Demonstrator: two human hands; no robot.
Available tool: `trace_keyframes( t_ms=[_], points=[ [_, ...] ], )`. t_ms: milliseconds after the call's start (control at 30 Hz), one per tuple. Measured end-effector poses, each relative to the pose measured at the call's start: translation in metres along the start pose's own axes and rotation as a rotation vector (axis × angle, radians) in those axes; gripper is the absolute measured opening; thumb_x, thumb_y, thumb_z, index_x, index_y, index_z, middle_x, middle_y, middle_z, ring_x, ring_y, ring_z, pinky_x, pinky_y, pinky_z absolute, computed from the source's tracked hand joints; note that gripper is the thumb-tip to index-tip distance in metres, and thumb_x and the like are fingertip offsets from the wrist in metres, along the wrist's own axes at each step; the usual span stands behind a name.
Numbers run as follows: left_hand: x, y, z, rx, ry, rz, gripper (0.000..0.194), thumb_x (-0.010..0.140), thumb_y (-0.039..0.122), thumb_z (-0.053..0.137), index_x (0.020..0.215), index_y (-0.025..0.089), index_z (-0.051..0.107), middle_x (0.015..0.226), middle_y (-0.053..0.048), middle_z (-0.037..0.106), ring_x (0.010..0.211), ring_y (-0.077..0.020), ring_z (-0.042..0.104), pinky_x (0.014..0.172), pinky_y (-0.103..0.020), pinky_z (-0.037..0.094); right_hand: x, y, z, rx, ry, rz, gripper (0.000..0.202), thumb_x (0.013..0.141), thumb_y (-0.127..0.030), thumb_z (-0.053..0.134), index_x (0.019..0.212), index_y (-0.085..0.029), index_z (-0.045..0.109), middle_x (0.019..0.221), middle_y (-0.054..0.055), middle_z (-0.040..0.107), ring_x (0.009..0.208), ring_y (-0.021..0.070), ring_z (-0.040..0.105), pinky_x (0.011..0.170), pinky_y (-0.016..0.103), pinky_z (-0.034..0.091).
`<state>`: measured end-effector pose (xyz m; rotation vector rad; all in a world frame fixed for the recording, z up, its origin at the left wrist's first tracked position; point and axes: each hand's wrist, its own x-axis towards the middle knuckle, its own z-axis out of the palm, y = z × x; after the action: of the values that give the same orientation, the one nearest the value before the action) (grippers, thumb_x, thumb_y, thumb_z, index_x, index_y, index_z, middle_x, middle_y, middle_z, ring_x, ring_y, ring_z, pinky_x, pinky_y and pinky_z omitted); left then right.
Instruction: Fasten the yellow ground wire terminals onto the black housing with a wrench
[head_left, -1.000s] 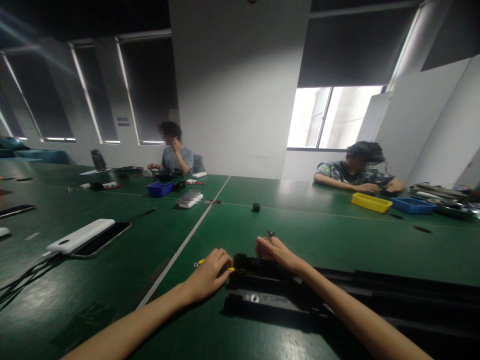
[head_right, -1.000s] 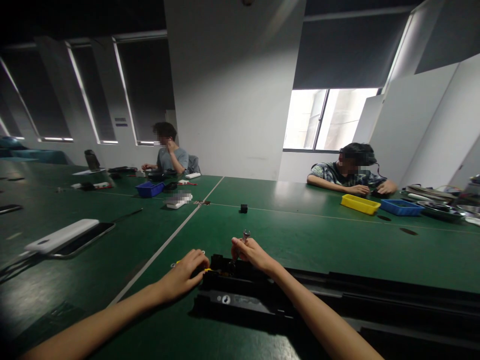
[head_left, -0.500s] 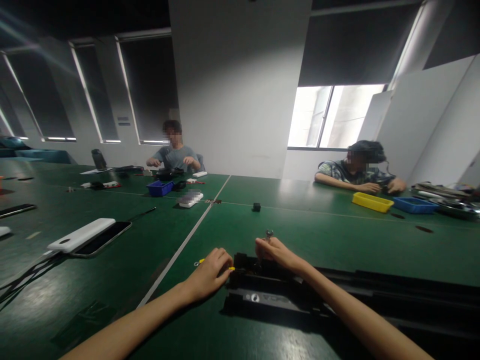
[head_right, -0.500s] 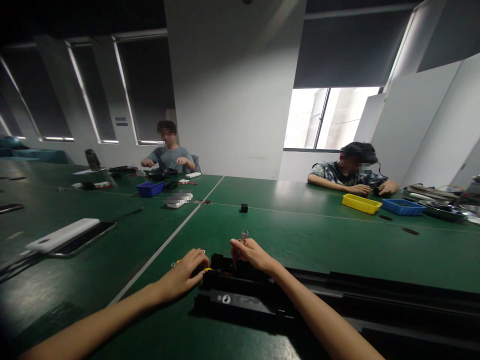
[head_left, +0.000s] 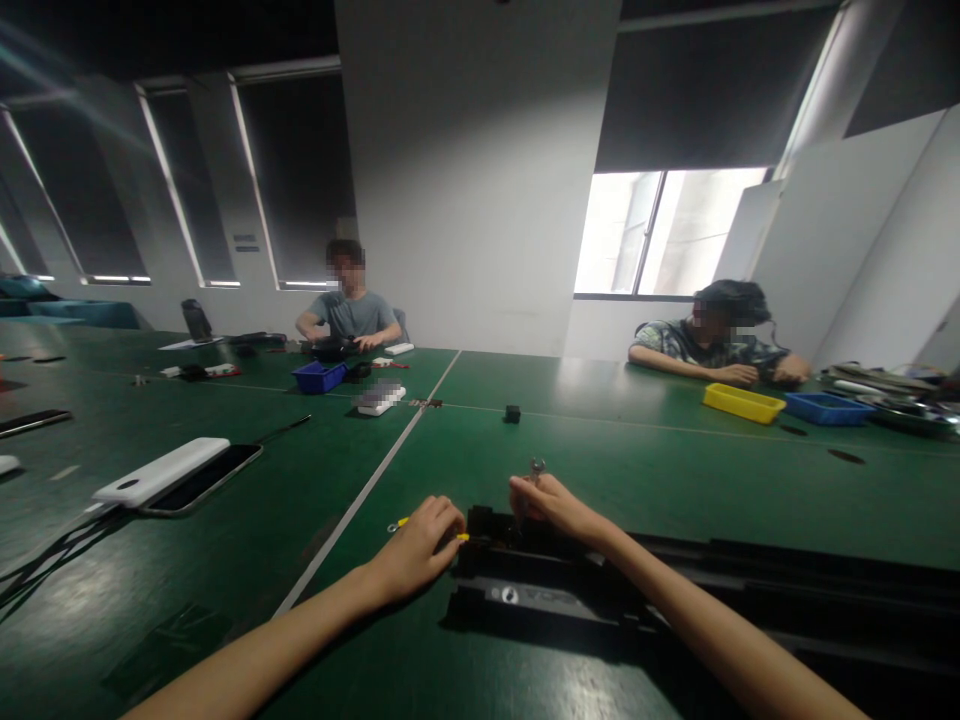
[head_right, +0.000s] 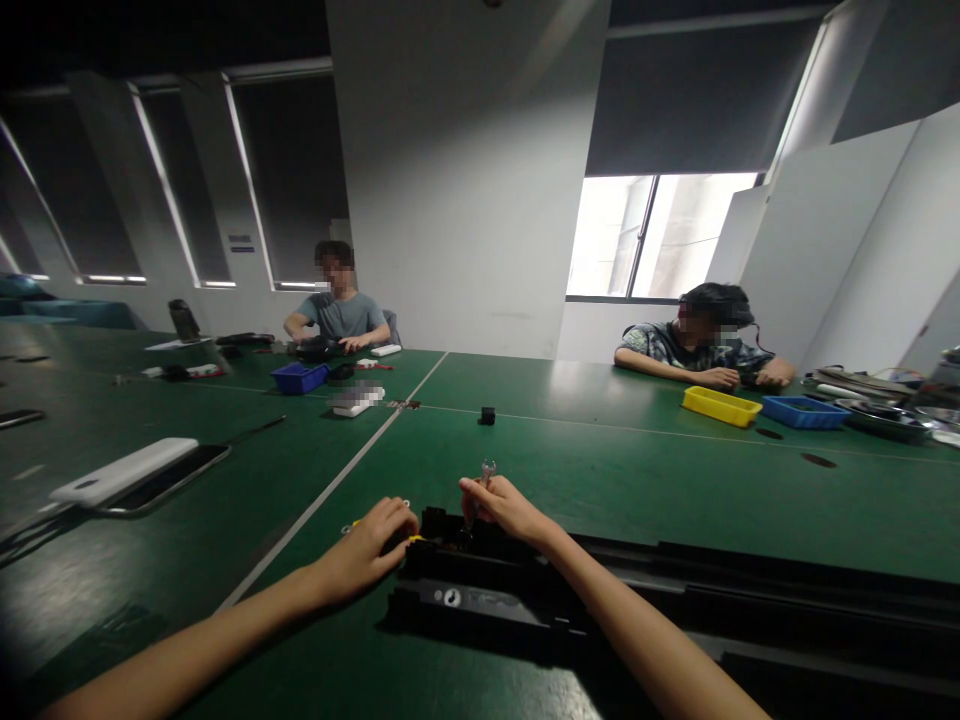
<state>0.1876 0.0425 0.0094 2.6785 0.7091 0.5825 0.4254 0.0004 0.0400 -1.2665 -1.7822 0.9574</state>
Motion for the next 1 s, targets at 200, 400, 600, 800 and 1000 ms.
trace_keyframes(
  t_ms=[200, 400, 600, 800, 1000],
  points=[
    [0.0006, -0.0008, 0.0006, 0.001, -0.003, 0.000, 0.008, 0.085, 0.012, 0.051, 0.090, 0.018, 0.052, 0.095, -0.003, 0.052, 0.092, -0.0186, 0.046, 0.081, -0.030, 0.040, 0.0001, 0.0012, 0.0003, 0.009, -0.005, -0.005, 0.069, 0.077, -0.076, 0.036, 0.055, -0.013, 0.055, 0.047, -0.004, 0.036, 0.045, 0.0080, 0.030, 0.046, 0.023, 0.025],
    [-0.0002, 0.0002, -0.0003, 0.000, -0.006, -0.003, 0.009, 0.086, 0.011, 0.050, 0.091, 0.019, 0.052, 0.096, -0.003, 0.052, 0.091, -0.0184, 0.046, 0.081, -0.030, 0.040, -0.0002, 0.0005, -0.0002, 0.002, -0.007, -0.012, 0.069, 0.077, -0.076, 0.036, 0.055, -0.013, 0.056, 0.046, -0.004, 0.037, 0.046, 0.0084, 0.031, 0.046, 0.023, 0.026],
    [-0.0005, -0.0003, -0.0004, -0.001, -0.004, -0.002, 0.009, 0.086, 0.011, 0.050, 0.091, 0.019, 0.052, 0.096, -0.003, 0.052, 0.091, -0.0180, 0.046, 0.080, -0.030, 0.040, -0.0001, -0.0014, -0.0001, -0.002, -0.008, -0.013, 0.070, 0.077, -0.076, 0.036, 0.055, -0.014, 0.056, 0.046, -0.004, 0.038, 0.045, 0.0082, 0.031, 0.046, 0.023, 0.026],
    [-0.0007, -0.0021, 0.0012, -0.002, -0.001, 0.003, 0.009, 0.086, 0.012, 0.050, 0.091, 0.019, 0.052, 0.096, -0.003, 0.052, 0.091, -0.0180, 0.046, 0.080, -0.030, 0.040, 0.0005, -0.0011, 0.0002, -0.006, -0.004, -0.008, 0.070, 0.077, -0.076, 0.037, 0.054, -0.013, 0.056, 0.047, -0.003, 0.041, 0.046, 0.0083, 0.033, 0.047, 0.023, 0.028],
    [-0.0006, -0.0015, 0.0007, -0.001, 0.001, 0.002, 0.010, 0.085, 0.011, 0.050, 0.091, 0.019, 0.052, 0.096, -0.003, 0.052, 0.091, -0.0181, 0.046, 0.080, -0.029, 0.040, 0.0011, 0.0001, 0.0005, -0.004, -0.001, -0.002, 0.070, 0.076, -0.077, 0.036, 0.054, -0.014, 0.056, 0.045, -0.004, 0.037, 0.045, 0.0082, 0.030, 0.045, 0.023, 0.025]
  ],
)
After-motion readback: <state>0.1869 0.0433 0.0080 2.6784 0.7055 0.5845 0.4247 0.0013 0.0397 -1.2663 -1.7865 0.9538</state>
